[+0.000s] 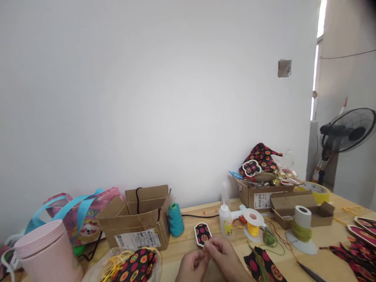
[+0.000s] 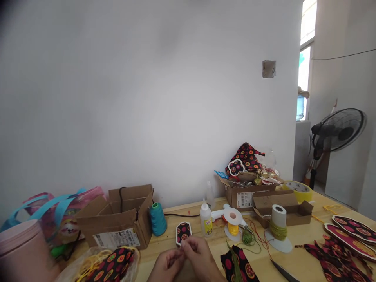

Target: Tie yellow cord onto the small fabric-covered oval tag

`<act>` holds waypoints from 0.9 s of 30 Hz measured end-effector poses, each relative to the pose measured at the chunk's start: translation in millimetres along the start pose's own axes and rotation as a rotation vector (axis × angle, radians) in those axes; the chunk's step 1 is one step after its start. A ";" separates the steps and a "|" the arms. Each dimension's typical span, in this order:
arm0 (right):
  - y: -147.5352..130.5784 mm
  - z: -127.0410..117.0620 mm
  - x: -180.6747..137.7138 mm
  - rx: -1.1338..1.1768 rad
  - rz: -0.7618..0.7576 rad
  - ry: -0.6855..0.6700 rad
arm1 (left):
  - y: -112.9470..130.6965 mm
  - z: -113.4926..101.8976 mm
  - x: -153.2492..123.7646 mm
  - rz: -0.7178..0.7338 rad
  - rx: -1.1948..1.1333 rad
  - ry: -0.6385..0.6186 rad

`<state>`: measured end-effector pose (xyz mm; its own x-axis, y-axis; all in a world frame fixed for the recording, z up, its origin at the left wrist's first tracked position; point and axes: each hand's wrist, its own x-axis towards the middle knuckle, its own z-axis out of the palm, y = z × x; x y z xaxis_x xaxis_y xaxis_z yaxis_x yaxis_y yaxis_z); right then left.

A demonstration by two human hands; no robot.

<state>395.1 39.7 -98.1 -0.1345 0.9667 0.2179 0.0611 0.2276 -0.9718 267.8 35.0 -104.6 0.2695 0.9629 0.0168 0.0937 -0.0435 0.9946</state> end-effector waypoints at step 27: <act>-2.1 -2.7 -7.9 -0.438 -0.240 -0.101 | 15.2 2.5 -2.3 -0.168 -0.259 0.084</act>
<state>398.7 31.9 -97.6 -0.2890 0.8698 0.3999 0.4231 0.4908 -0.7616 271.0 31.4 -89.7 0.1896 0.9700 -0.1525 -0.1197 0.1770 0.9769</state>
